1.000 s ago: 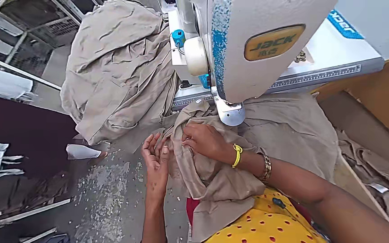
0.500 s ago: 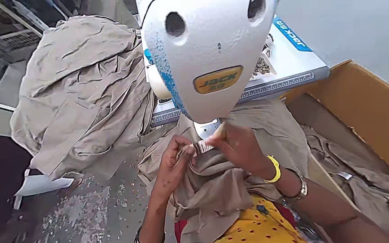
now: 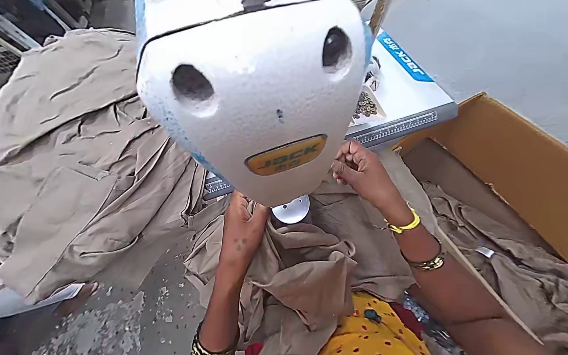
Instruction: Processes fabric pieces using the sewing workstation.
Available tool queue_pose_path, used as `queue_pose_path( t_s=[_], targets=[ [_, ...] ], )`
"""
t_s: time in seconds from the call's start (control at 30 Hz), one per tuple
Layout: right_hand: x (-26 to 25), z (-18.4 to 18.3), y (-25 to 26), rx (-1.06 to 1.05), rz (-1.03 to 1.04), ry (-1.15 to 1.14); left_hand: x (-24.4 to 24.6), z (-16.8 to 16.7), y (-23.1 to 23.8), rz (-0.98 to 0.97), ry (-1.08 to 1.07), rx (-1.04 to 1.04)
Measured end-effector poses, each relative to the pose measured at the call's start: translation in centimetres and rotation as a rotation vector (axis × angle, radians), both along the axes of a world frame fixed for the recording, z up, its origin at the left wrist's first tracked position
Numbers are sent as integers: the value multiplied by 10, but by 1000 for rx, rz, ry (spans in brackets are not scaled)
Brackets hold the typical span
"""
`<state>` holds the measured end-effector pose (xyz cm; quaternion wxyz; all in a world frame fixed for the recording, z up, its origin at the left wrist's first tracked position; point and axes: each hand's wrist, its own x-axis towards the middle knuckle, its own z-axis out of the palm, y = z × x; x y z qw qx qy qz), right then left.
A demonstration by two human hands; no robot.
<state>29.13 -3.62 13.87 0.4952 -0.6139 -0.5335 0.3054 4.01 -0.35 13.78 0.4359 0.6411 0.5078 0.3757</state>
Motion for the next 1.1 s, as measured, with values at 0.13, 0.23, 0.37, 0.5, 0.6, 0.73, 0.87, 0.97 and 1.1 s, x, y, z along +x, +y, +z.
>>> queue_pose_path(
  t_s=[0.13, 0.23, 0.37, 0.5, 0.6, 0.73, 0.87, 0.97, 1.1],
  targets=[
    [45, -13, 30, 146, -233, -658, 0, -1, 0, -39, -17, -24],
    [64, -23, 65, 124, -122, -951, 2, 0, -2, -26, -35, -50],
    [61, -31, 102, 117, -19, -1121, 0, -1, 0, -41, -28, -42],
    [55, -36, 110, 113, -49, -1190, 0, -4, 0, -50, -52, -25],
    [55, -36, 91, 193, -51, -1109, 0, -5, -2, -40, -72, -23],
    [81, -26, 64, 271, -172, -875, 3, -4, -6, -3, -86, -60],
    [127, -24, 69, 104, -369, -770, 2, -6, -6, 10, -75, -48],
    [123, -23, 71, 196, -279, -782, 2, -7, -5, 34, -95, -42],
    [84, -23, 63, 252, -111, -897, 5, -1, -8, 50, -85, -57]
  ],
)
